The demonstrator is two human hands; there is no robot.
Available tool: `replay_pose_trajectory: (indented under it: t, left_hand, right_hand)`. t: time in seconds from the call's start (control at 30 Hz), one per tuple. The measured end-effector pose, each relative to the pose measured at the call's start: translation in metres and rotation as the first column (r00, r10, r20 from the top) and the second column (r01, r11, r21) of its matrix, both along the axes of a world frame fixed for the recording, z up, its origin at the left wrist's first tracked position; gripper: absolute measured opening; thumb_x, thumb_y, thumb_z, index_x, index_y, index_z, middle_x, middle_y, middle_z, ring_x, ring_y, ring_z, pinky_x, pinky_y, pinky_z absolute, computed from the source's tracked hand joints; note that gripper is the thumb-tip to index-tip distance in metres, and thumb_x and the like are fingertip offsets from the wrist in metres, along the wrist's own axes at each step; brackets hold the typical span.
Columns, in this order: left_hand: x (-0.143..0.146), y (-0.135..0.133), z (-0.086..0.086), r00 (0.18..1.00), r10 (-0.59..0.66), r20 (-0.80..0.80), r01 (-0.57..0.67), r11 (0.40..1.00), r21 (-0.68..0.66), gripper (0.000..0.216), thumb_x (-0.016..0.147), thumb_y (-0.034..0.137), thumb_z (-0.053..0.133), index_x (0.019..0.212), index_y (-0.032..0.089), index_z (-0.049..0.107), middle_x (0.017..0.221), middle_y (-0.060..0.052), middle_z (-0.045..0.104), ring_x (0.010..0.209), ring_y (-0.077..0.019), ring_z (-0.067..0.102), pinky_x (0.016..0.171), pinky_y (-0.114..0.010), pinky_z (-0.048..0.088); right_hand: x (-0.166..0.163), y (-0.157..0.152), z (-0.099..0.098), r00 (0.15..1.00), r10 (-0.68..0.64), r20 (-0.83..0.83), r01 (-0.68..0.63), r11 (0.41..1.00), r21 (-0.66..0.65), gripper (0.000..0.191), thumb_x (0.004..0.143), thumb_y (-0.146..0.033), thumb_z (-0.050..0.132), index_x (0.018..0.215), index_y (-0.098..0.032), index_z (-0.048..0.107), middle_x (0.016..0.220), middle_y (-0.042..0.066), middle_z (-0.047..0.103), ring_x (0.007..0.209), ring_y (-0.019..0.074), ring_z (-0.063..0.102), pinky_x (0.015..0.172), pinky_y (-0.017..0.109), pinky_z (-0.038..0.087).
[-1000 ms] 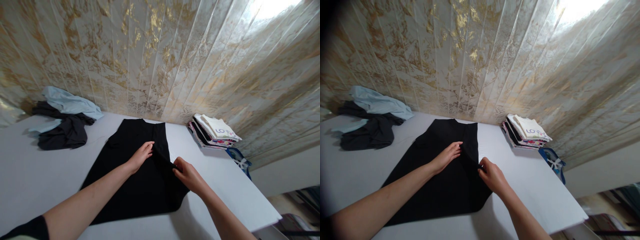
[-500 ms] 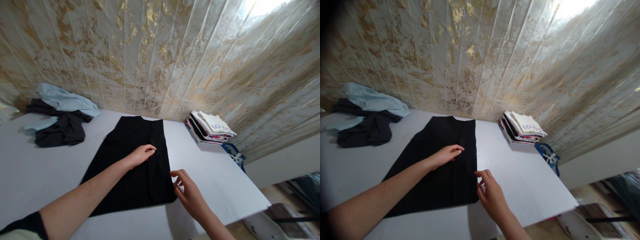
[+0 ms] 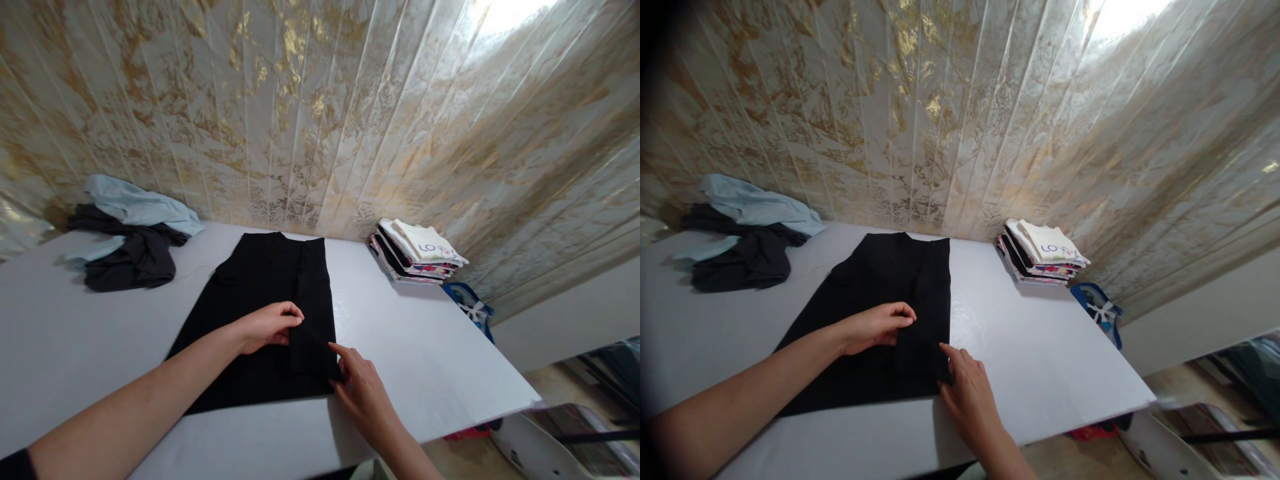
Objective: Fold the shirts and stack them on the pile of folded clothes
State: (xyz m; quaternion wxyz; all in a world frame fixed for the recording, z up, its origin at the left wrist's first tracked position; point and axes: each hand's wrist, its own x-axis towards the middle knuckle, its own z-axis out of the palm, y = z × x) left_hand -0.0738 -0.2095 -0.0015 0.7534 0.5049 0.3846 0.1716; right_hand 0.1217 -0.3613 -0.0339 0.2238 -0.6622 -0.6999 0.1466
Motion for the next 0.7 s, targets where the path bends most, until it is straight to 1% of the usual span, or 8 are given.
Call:
replay_pose_trajectory:
  t: [0.13, 0.33, 0.4, 0.47, 0.53, 0.6, 0.63, 0.7]
  left_hand:
    - [-0.004, -0.019, 0.000, 0.994, -0.090, -0.066, 0.098, 0.986, 0.134, 0.023, 0.068, 0.025, 0.068, 0.089, 0.019, 0.062, 0.076, 0.001, 0.059, 0.070, -0.0143, 0.062, 0.066, -0.029, 0.054]
    - [-0.003, -0.039, -0.010, 0.966, -0.142, -0.216, 0.186, 0.961, 0.204, 0.018, 0.072, 0.024, 0.060, 0.088, 0.017, 0.060, 0.065, 0.005, 0.054, 0.051, -0.0118, 0.060, 0.053, -0.024, 0.050]
    - [-0.006, -0.037, -0.010, 0.945, -0.171, -0.277, 0.238, 0.944, 0.230, 0.022, 0.074, 0.027, 0.058, 0.094, 0.018, 0.060, 0.062, 0.005, 0.053, 0.046, -0.0123, 0.057, 0.047, -0.023, 0.046]
    - [-0.009, -0.030, -0.005, 0.925, -0.147, -0.349, 0.275, 0.894, 0.354, 0.022, 0.077, 0.031, 0.056, 0.095, 0.020, 0.063, 0.058, 0.005, 0.053, 0.044, -0.0127, 0.054, 0.048, -0.024, 0.044]
    - [-0.008, -0.019, 0.003, 0.934, -0.019, -0.356, 0.232, 0.790, 0.568, 0.018, 0.078, 0.033, 0.057, 0.088, 0.022, 0.068, 0.062, 0.001, 0.058, 0.055, -0.0161, 0.058, 0.059, -0.027, 0.047]
    - [0.001, -0.006, 0.010, 0.960, 0.131, -0.245, 0.099, 0.663, 0.742, 0.013, 0.076, 0.033, 0.062, 0.080, 0.023, 0.069, 0.077, -0.004, 0.066, 0.078, -0.0226, 0.063, 0.081, -0.033, 0.046]
    - [0.008, 0.000, 0.010, 0.970, 0.175, -0.172, 0.027, 0.620, 0.784, 0.012, 0.074, 0.032, 0.065, 0.080, 0.023, 0.070, 0.087, -0.006, 0.068, 0.092, -0.0261, 0.062, 0.093, -0.036, 0.042]
    - [0.024, 0.011, 0.003, 0.982, 0.183, -0.050, -0.067, 0.582, 0.811, 0.018, 0.070, 0.030, 0.070, 0.086, 0.024, 0.070, 0.107, -0.009, 0.068, 0.116, -0.0307, 0.054, 0.110, -0.040, 0.025]
  right_hand:
    - [0.001, -0.001, -0.006, 0.998, -0.064, -0.006, 0.064, 0.997, 0.042, 0.062, 0.066, -0.003, 0.044, 0.124, -0.025, 0.050, 0.093, 0.002, 0.058, 0.079, 0.0165, 0.056, 0.072, 0.029, 0.046]
    - [0.006, -0.016, -0.007, 0.993, -0.105, 0.055, 0.104, 0.994, 0.020, 0.057, 0.071, -0.004, 0.044, 0.120, -0.029, 0.058, 0.092, 0.002, 0.058, 0.076, 0.0157, 0.058, 0.070, 0.028, 0.045]
    - [0.009, -0.022, -0.002, 0.992, -0.070, 0.107, 0.069, 0.998, 0.010, 0.050, 0.074, -0.007, 0.048, 0.118, -0.028, 0.060, 0.088, 0.002, 0.060, 0.077, 0.0171, 0.059, 0.073, 0.031, 0.045]
    - [0.013, -0.025, 0.007, 0.993, -0.039, 0.107, 0.041, 0.999, -0.020, 0.033, 0.082, -0.017, 0.052, 0.111, -0.027, 0.063, 0.080, 0.001, 0.061, 0.073, 0.0169, 0.059, 0.074, 0.032, 0.045]
    - [0.017, -0.021, 0.019, 0.996, -0.042, 0.078, 0.046, 0.998, -0.048, 0.018, 0.090, -0.029, 0.050, 0.096, -0.025, 0.066, 0.074, 0.001, 0.061, 0.068, 0.0158, 0.058, 0.070, 0.030, 0.045]
    - [0.019, -0.008, 0.031, 0.995, -0.074, 0.061, 0.075, 0.997, -0.012, 0.027, 0.094, -0.035, 0.043, 0.086, -0.024, 0.067, 0.076, 0.003, 0.061, 0.070, 0.0159, 0.059, 0.068, 0.030, 0.046]
    - [0.018, 0.002, 0.035, 0.995, -0.082, 0.056, 0.080, 0.996, 0.033, 0.030, 0.095, -0.034, 0.040, 0.088, -0.024, 0.067, 0.082, 0.004, 0.063, 0.075, 0.0166, 0.060, 0.070, 0.030, 0.047]
    - [0.014, 0.028, 0.037, 0.996, -0.070, 0.057, 0.061, 0.988, 0.143, 0.031, 0.096, -0.028, 0.037, 0.105, -0.023, 0.065, 0.099, 0.008, 0.065, 0.092, 0.0184, 0.061, 0.083, 0.031, 0.048]
